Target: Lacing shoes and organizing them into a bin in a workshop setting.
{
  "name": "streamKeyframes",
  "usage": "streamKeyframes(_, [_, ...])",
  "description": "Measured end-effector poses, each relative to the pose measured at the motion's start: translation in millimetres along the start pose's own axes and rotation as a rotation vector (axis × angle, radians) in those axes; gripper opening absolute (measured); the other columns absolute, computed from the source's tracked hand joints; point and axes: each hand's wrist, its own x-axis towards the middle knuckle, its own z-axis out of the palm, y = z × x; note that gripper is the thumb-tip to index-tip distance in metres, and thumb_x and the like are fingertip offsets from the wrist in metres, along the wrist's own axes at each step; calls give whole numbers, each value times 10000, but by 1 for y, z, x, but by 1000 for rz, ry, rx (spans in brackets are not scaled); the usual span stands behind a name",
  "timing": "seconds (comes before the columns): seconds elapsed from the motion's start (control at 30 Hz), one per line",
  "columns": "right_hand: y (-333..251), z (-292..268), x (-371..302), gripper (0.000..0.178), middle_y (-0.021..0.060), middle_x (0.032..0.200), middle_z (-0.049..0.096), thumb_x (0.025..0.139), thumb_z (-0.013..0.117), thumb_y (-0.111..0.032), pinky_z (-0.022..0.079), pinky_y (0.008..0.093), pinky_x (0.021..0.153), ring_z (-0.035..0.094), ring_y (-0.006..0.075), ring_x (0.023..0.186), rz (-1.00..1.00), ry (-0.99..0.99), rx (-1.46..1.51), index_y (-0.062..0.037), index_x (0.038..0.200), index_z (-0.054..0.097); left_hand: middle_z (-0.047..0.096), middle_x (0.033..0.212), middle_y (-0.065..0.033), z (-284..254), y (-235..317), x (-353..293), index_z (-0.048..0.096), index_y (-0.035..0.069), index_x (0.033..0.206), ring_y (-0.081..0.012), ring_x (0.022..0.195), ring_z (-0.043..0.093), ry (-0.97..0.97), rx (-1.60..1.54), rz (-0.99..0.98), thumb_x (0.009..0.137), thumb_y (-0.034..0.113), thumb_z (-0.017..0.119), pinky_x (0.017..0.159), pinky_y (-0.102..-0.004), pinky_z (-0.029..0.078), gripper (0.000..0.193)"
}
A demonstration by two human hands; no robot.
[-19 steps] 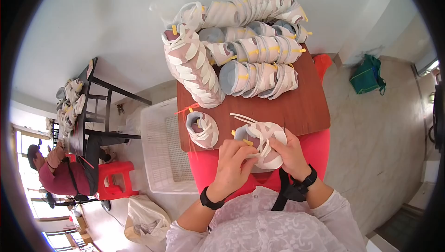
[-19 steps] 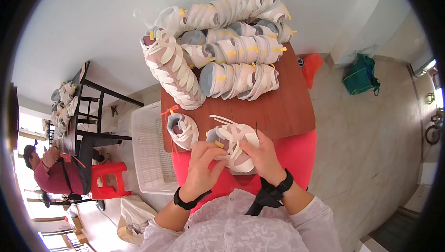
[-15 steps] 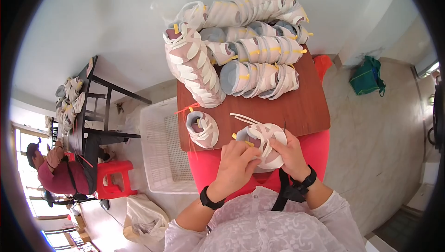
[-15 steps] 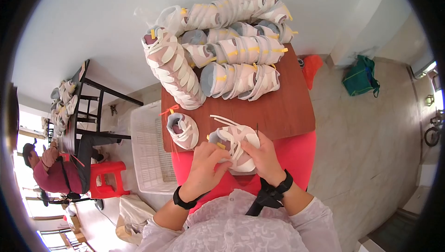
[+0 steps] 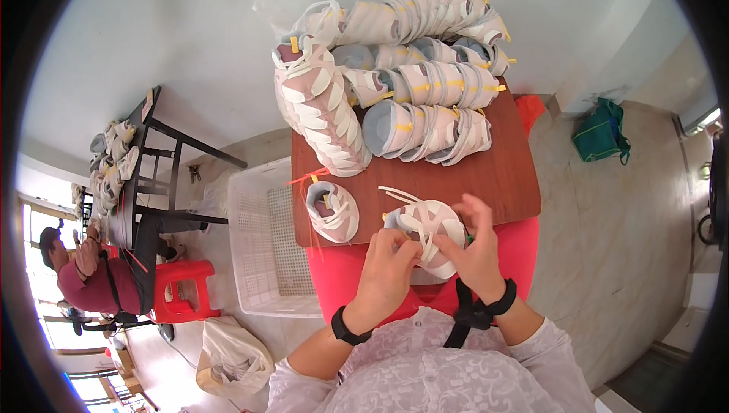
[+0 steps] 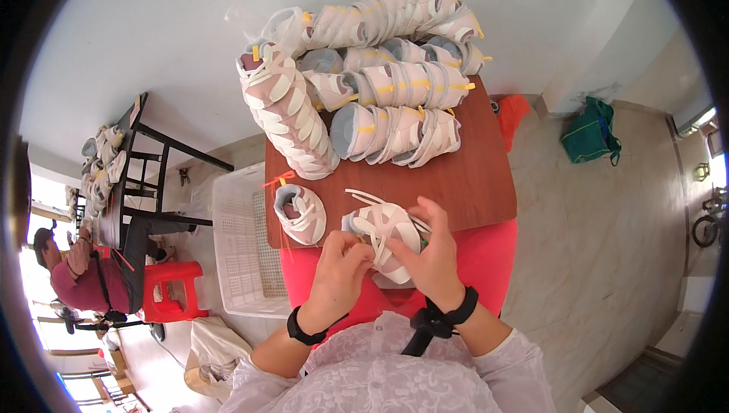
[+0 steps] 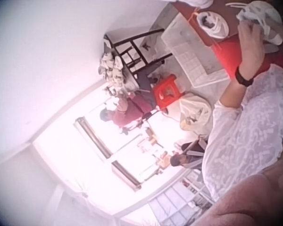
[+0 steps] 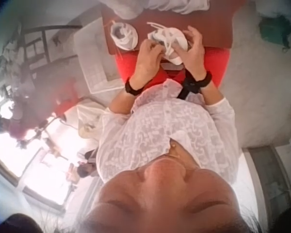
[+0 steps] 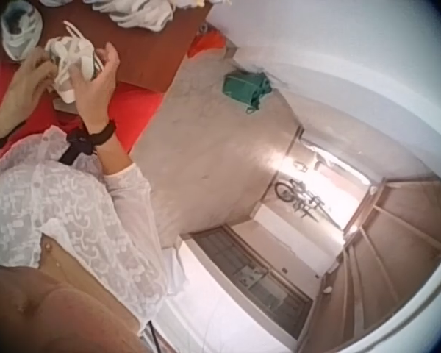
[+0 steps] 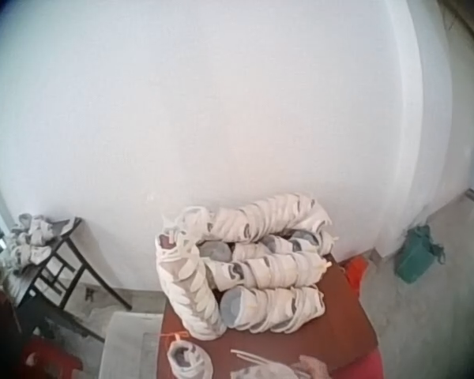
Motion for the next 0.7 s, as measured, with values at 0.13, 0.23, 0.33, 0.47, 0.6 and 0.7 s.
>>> streamKeyframes(0.13, [-11,-18,9,268,95,1093,546,736,691,-74,502,277,602,617,180,722,-563,-218,-527,-98,1001,660,513,853,-78,-1,0,-5,565,59,962,-281,828,533,-47,188,61,748,-24,655,705,-391,429,246])
streamKeyframes(0.23, [-21,-17,16,224,59,1012,536,703,699,-81,477,300,520,590,196,646,-426,-423,-550,-123,923,685,540,864,-93,-3,0,-2,558,39,970,-298,838,551,-67,181,61,757,-24,650,708,-399,436,240])
streamKeyframes(0.33, [-19,-19,19,223,46,952,524,707,716,-103,469,310,503,578,192,605,-450,-470,-527,-109,926,674,576,873,-109,-2,1,0,570,38,954,-313,825,563,-1,31,9,756,-6,662,704,-400,434,223])
streamKeyframes(0.47, [-14,-15,13,178,40,876,537,718,720,-103,469,315,507,585,202,611,-392,-401,-450,-84,880,651,598,865,-123,-4,3,-1,581,34,932,-319,797,566,18,29,17,756,5,672,701,-397,434,200])
streamKeyframes(0.6, [-10,-13,8,159,34,840,553,724,716,-84,472,318,512,599,206,632,-374,-394,-418,-71,861,636,596,839,-116,-2,3,-2,586,38,916,-311,797,570,23,10,-2,758,17,677,702,-396,434,184])
streamKeyframes(0.7, [-11,-11,5,177,29,850,553,710,715,-70,472,316,508,602,200,640,-362,-358,-413,-83,872,646,597,832,-104,-2,3,-2,587,42,914,-302,797,572,0,-2,12,756,17,677,707,-390,431,184])
